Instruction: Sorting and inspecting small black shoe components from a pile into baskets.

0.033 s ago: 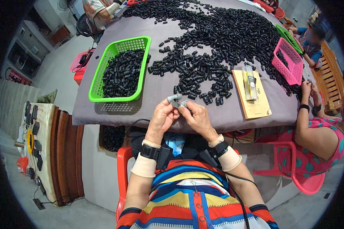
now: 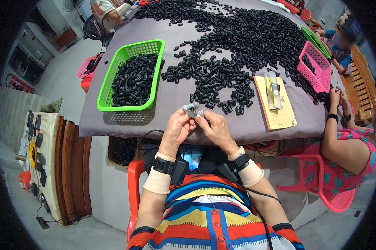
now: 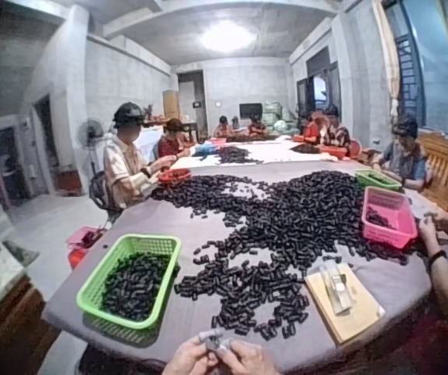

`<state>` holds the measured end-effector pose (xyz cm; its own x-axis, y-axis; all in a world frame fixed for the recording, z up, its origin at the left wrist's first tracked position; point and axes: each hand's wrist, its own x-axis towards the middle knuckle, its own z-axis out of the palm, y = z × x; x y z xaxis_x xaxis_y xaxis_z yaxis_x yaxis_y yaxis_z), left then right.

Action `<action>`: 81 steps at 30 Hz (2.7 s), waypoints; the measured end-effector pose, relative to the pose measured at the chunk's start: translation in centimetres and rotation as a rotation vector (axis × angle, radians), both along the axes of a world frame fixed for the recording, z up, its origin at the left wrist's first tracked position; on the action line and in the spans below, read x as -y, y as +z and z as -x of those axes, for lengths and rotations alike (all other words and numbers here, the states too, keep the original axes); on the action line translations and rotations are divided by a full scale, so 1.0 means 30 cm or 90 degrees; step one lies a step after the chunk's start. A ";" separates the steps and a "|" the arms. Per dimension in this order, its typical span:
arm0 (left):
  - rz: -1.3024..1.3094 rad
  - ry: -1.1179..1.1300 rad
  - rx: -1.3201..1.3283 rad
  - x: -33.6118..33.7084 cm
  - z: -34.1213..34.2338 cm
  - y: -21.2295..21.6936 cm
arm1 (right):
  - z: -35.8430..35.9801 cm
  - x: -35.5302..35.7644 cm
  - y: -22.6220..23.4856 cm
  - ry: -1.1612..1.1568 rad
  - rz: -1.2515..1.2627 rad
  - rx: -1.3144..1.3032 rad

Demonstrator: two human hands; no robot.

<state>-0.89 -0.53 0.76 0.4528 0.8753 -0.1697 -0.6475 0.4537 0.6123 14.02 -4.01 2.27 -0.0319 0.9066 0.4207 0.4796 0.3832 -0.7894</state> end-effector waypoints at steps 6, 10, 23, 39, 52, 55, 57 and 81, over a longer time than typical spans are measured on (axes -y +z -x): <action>-0.009 -0.004 -0.003 -0.003 0.000 -0.006 | 0.005 -0.002 0.005 -0.010 -0.003 0.019; -0.020 -0.004 -0.007 -0.001 -0.001 -0.002 | 0.009 -0.004 0.003 -0.014 -0.010 0.025; -0.028 0.006 -0.015 -0.001 -0.006 -0.005 | 0.008 -0.008 -0.005 -0.008 -0.010 -0.005; -0.008 -0.019 0.014 -0.009 0.006 -0.013 | 0.003 -0.001 0.007 0.005 -0.017 0.015; -0.026 -0.035 0.004 -0.012 0.008 -0.014 | 0.009 -0.006 0.003 -0.003 -0.031 0.032; -0.027 -0.036 0.001 -0.011 0.009 -0.016 | 0.011 -0.001 0.004 -0.011 -0.034 0.038; -0.027 -0.037 -0.008 -0.009 0.011 -0.017 | 0.014 0.001 0.006 -0.014 -0.037 0.038; -0.016 -0.010 -0.043 0.022 -0.019 0.043 | -0.026 -0.006 -0.049 -0.031 0.095 -0.241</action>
<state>-0.33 -1.18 2.05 0.4543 0.8727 -0.1791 -0.5971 0.4475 0.6658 14.80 -3.85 0.81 0.1435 0.9555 0.2578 0.1595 0.2348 -0.9589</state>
